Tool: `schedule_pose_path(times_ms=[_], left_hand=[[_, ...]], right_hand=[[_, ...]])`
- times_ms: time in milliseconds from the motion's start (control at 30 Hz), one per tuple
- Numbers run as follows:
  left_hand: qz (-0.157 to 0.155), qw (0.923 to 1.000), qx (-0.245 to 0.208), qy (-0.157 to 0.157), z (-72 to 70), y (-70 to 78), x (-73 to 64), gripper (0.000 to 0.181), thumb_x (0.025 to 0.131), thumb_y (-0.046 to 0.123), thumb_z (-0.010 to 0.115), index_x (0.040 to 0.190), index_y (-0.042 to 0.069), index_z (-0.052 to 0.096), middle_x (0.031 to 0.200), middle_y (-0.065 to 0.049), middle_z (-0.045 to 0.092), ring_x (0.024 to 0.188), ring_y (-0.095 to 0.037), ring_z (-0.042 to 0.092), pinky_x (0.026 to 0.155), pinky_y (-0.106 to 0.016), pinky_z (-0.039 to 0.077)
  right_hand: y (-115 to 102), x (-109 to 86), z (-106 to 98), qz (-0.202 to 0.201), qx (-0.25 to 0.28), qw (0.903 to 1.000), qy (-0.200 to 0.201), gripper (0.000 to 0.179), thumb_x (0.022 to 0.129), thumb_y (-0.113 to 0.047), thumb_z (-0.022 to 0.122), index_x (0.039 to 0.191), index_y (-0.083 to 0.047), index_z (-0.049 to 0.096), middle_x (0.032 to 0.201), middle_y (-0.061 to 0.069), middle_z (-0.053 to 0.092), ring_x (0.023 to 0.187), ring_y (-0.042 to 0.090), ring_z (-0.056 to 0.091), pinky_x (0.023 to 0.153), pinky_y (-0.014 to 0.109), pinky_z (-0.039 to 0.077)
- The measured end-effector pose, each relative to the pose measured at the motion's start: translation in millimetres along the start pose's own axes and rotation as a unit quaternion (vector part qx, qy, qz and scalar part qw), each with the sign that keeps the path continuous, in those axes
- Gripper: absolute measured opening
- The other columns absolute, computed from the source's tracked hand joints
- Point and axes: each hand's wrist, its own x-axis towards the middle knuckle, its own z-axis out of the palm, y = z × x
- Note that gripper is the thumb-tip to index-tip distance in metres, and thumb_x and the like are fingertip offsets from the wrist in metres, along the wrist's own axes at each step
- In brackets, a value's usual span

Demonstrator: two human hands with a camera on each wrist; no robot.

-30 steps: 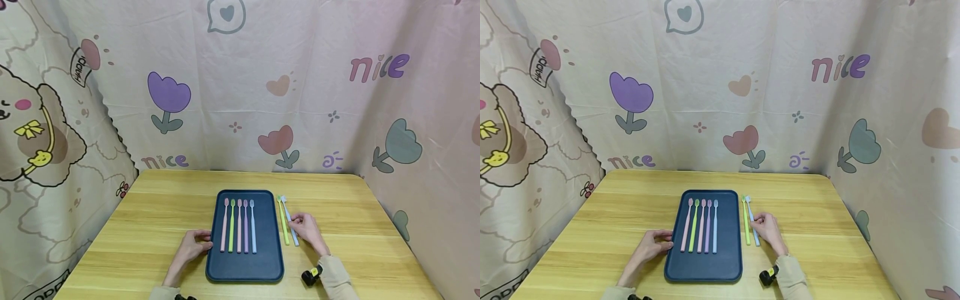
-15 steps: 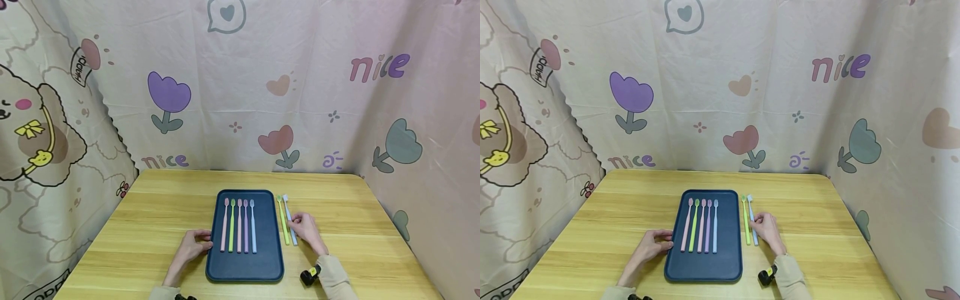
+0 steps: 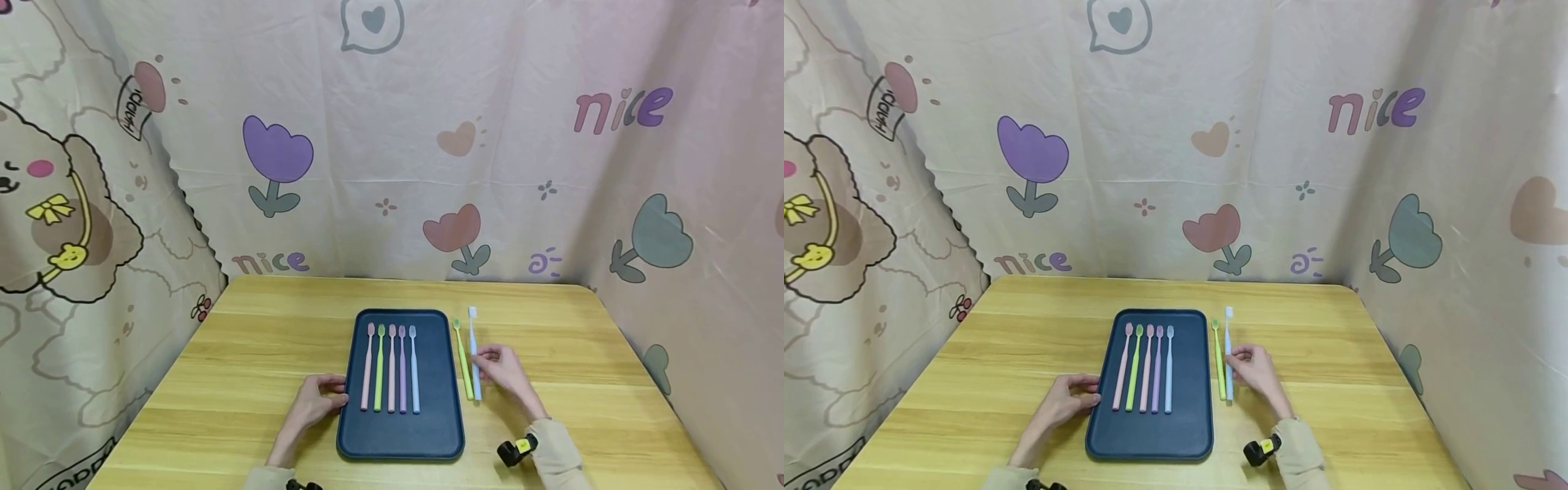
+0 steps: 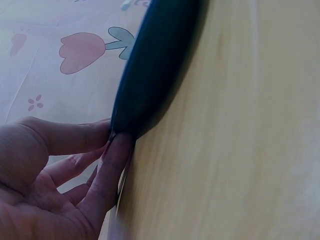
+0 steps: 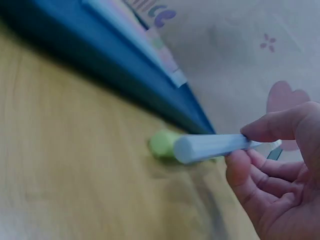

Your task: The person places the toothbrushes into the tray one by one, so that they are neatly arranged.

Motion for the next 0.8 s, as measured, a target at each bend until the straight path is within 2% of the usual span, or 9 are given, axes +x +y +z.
schedule_pose_path(times_ms=[200,300,467,700,800], left_hand=[[0.003,0.9999,-0.012,-0.009,-0.6,-0.6,-0.1,0.038,0.080,-0.009,0.074,0.117,-0.014,0.065,0.099,-0.021,0.072,0.083,-0.020,0.068,0.067,-0.032,0.061],[0.002,0.9999,-0.011,-0.008,-0.4,-0.6,-0.4,0.038,0.080,-0.009,0.074,0.117,-0.014,0.065,0.099,-0.021,0.072,0.082,-0.019,0.068,0.067,-0.032,0.062],[-0.002,1.0000,-0.008,-0.005,-0.1,0.1,-0.8,0.038,0.080,-0.009,0.074,0.117,-0.013,0.066,0.099,-0.020,0.072,0.082,-0.019,0.068,0.068,-0.034,0.062],[-0.008,0.9999,-0.007,-0.003,1.0,0.7,-0.2,0.038,0.080,-0.009,0.074,0.117,-0.013,0.066,0.099,-0.020,0.072,0.082,-0.019,0.068,0.068,-0.035,0.062],[-0.011,0.9999,-0.009,-0.004,1.4,0.5,0.0,0.038,0.081,-0.009,0.074,0.118,-0.013,0.066,0.100,-0.021,0.071,0.082,-0.019,0.068,0.068,-0.036,0.062]], right_hand=[[-15,-6.2,10,-0.030,0.044,0.9960,-0.072,0.031,0.092,-0.001,0.063,0.113,0.021,0.054,0.082,0.010,0.067,0.063,0.011,0.059,0.058,0.025,0.056],[-19,-7.8,17,-0.041,0.050,0.9935,-0.093,0.034,0.092,0.000,0.062,0.116,0.022,0.052,0.086,0.015,0.067,0.064,0.010,0.060,0.060,0.026,0.057],[-21,-7.0,27,-0.053,0.041,0.9923,-0.104,0.032,0.091,0.000,0.062,0.113,0.022,0.056,0.088,0.022,0.068,0.064,0.010,0.060,0.060,0.028,0.058],[-23,-4.3,41,-0.046,0.026,0.9956,-0.078,0.025,0.092,-0.002,0.064,0.106,0.017,0.061,0.072,0.013,0.065,0.056,0.010,0.058,0.053,0.028,0.057],[-25,-4.8,47,-0.041,0.018,0.9969,-0.065,0.021,0.091,-0.003,0.066,0.103,0.014,0.062,0.071,0.013,0.065,0.054,0.010,0.059,0.052,0.028,0.057]])
